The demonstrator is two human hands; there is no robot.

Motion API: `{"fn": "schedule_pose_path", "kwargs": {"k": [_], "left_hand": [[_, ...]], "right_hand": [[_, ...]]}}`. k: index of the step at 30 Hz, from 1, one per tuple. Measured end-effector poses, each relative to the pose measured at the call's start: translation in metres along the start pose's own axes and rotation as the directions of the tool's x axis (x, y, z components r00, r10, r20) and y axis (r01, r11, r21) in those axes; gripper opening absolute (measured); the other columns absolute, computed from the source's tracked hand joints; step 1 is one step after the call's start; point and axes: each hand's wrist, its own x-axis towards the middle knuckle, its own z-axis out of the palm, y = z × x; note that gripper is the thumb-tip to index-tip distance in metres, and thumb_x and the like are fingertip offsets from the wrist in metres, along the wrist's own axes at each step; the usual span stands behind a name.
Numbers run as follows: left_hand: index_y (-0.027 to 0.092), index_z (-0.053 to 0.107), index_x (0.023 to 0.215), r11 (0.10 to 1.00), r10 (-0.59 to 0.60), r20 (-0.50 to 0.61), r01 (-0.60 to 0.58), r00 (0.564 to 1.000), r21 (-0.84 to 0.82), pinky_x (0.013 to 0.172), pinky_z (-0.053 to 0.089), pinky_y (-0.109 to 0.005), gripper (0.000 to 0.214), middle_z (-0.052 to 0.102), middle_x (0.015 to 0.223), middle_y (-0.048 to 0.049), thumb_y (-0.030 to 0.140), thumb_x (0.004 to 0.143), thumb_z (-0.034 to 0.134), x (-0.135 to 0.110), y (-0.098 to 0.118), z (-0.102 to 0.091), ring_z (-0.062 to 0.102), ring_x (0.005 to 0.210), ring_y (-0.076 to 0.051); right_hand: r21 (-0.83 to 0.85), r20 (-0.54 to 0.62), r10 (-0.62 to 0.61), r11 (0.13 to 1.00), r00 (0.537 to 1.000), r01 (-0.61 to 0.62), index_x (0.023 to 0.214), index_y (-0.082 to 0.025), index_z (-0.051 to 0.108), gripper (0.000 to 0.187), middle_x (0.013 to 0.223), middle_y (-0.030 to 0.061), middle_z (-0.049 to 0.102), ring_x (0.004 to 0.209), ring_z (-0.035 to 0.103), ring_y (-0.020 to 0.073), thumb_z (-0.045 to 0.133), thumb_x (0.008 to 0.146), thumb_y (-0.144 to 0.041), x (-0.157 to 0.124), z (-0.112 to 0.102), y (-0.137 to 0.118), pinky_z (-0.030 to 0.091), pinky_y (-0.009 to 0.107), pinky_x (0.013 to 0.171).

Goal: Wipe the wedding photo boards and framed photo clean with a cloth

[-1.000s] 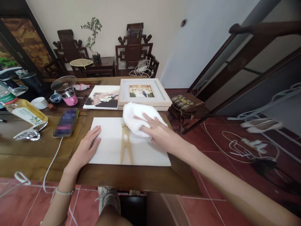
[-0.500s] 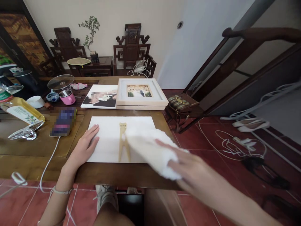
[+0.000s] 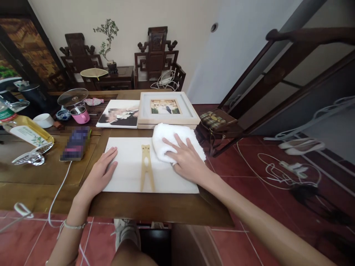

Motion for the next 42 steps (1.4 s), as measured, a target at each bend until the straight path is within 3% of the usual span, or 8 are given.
{"fn": "schedule_pose_path", "kwargs": {"k": [11, 16, 22, 25, 31, 35, 38, 42], "left_hand": [[0.013, 0.049, 0.136, 1.000, 0.012, 0.001, -0.012, 1.000, 0.007, 0.116, 0.026, -0.046, 0.052, 0.044, 0.146, -0.0121, 0.044, 0.095, 0.039, -0.001, -0.003, 0.001, 0.038, 0.138, -0.024], [0.014, 0.049, 0.136, 1.000, 0.006, -0.001, -0.006, 1.000, 0.005, 0.116, 0.025, -0.045, 0.051, 0.044, 0.146, -0.0117, 0.044, 0.096, 0.038, 0.000, -0.003, 0.002, 0.037, 0.138, -0.023], [0.013, 0.049, 0.136, 1.000, 0.009, 0.003, -0.009, 1.000, 0.000, 0.116, 0.025, -0.045, 0.051, 0.044, 0.146, -0.0117, 0.043, 0.096, 0.040, 0.000, -0.004, 0.002, 0.037, 0.138, -0.023], [0.014, 0.049, 0.136, 1.000, 0.006, 0.001, -0.006, 1.000, 0.000, 0.116, 0.026, -0.045, 0.051, 0.044, 0.146, -0.0114, 0.043, 0.096, 0.039, 0.000, -0.003, 0.001, 0.037, 0.138, -0.024], [0.015, 0.049, 0.136, 1.000, -0.001, 0.005, 0.001, 1.000, 0.005, 0.116, 0.026, -0.046, 0.052, 0.044, 0.146, -0.0112, 0.045, 0.095, 0.038, 0.000, -0.002, 0.002, 0.037, 0.138, -0.025], [0.013, 0.049, 0.136, 1.000, 0.007, 0.003, -0.007, 1.000, 0.010, 0.116, 0.025, -0.045, 0.052, 0.044, 0.146, -0.0121, 0.044, 0.096, 0.038, -0.001, -0.004, 0.002, 0.037, 0.138, -0.024], [0.011, 0.049, 0.136, 1.000, 0.015, -0.007, -0.015, 1.000, 0.012, 0.117, 0.025, -0.044, 0.052, 0.044, 0.146, -0.0126, 0.043, 0.096, 0.039, -0.001, -0.005, 0.003, 0.037, 0.138, -0.024], [0.011, 0.049, 0.136, 1.000, 0.014, -0.006, -0.014, 1.000, 0.005, 0.116, 0.025, -0.044, 0.051, 0.045, 0.146, -0.0127, 0.042, 0.096, 0.039, -0.001, -0.004, 0.003, 0.037, 0.138, -0.024]], "right_hand": [[0.193, 0.109, -0.152, 0.973, 0.982, 0.129, 0.094, -0.024, 0.071, 0.054, 0.150, 0.0007, 0.036, 0.141, 0.017, 0.0391, 0.045, 0.053, 0.001, -0.084, -0.031, -0.057, 0.024, 0.068, 0.109], [0.205, 0.196, -0.173, 0.970, 0.965, 0.132, 0.104, -0.021, 0.070, 0.057, 0.152, 0.0046, 0.034, 0.142, 0.012, 0.0371, 0.044, 0.059, 0.002, -0.040, -0.032, -0.029, 0.016, 0.069, 0.109], [0.191, 0.107, -0.133, 0.975, 0.985, 0.111, 0.108, -0.017, 0.066, 0.051, 0.149, 0.0078, 0.040, 0.143, 0.015, 0.0351, 0.045, 0.065, -0.001, 0.020, -0.014, 0.006, 0.013, 0.069, 0.109], [0.216, 0.090, -0.103, 0.973, 0.991, 0.081, 0.114, -0.016, 0.064, 0.055, 0.147, 0.0102, 0.042, 0.143, 0.016, 0.0356, 0.043, 0.065, 0.000, 0.015, -0.012, -0.001, 0.014, 0.069, 0.109], [0.273, 0.190, -0.190, 0.953, 0.963, 0.135, 0.100, -0.019, 0.069, 0.057, 0.151, 0.0036, 0.035, 0.144, 0.005, 0.0338, 0.041, 0.055, 0.002, -0.049, -0.033, -0.043, 0.007, 0.069, 0.110], [0.320, 0.270, -0.271, 0.930, 0.924, 0.179, 0.093, -0.019, 0.068, 0.053, 0.153, -0.0001, 0.032, 0.145, 0.004, 0.0308, 0.040, 0.052, 0.001, -0.073, -0.050, -0.052, 0.008, 0.064, 0.114], [0.330, 0.260, -0.269, 0.927, 0.928, 0.176, 0.100, -0.020, 0.067, 0.057, 0.153, 0.0010, 0.033, 0.145, 0.007, 0.0282, 0.041, 0.054, 0.000, -0.059, -0.046, -0.040, 0.009, 0.060, 0.115], [0.302, 0.149, -0.179, 0.945, 0.973, 0.127, 0.115, -0.016, 0.064, 0.059, 0.152, 0.0079, 0.035, 0.145, 0.008, 0.0312, 0.043, 0.061, -0.002, -0.009, -0.019, -0.018, 0.008, 0.062, 0.114]]}}
